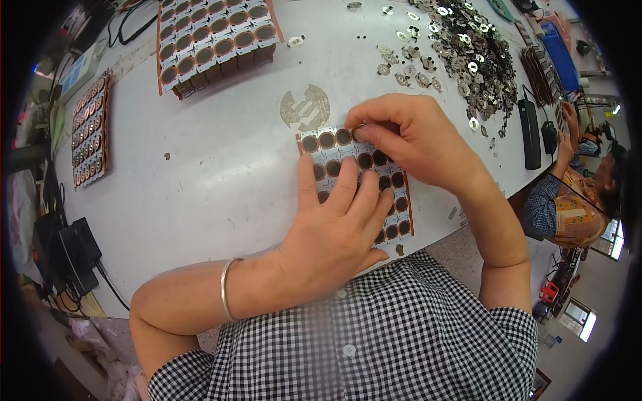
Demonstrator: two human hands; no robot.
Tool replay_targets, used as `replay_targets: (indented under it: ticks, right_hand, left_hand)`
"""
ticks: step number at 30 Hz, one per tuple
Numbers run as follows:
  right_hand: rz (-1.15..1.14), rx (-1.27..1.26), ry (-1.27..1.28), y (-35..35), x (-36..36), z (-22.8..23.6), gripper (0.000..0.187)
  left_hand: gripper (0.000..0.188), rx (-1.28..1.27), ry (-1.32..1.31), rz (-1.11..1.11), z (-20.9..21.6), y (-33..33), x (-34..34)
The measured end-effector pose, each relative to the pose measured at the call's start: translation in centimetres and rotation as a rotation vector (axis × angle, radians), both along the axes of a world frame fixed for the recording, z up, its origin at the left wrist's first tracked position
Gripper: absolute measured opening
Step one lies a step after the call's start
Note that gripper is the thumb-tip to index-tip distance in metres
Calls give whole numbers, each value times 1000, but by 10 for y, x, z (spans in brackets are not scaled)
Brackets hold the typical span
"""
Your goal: Manually placing metal contacts onto a grid of battery cells for assembly.
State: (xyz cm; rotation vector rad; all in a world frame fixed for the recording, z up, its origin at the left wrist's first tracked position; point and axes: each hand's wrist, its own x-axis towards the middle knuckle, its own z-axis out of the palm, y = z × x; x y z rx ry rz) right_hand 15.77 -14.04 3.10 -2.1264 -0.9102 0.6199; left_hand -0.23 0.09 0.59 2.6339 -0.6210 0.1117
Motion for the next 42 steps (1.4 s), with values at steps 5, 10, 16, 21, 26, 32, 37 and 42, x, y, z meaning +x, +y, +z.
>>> replay_targets:
  ticks: [5,10,16,21,26,32,37,42]
  right_hand:
    - [-111,1,-36,5,-14,-6,10]
    - [-169,148,-305,3,-24,-23,10]
    - [-165,118,-440,-5,-28,-28,17]
    - [-152,183,-663,-5,-29,-34,20]
    - [-136,205,-599,-7,-30,-33,25]
    - [-119,209,-566,-8,-28,-32,25]
    - [-60,202,-582,-5,-30,-26,21]
    - [27,155,-564,5,2,-11,21]
  left_hand:
    - [82,16,-15,6,-2,0,0]
    - [82,2,-16,5,-4,-1,0]
    - [81,3,-24,3,-5,0,-2]
    - [80,2,-35,-2,-5,-1,-3]
    - [79,-3,-53,2,-5,-1,0]
    - [79,14,-55,-7,-6,-1,2]
    - [77,42,-47,-26,-1,2,0]
    - [77,67,-73,-65,-1,1,1]
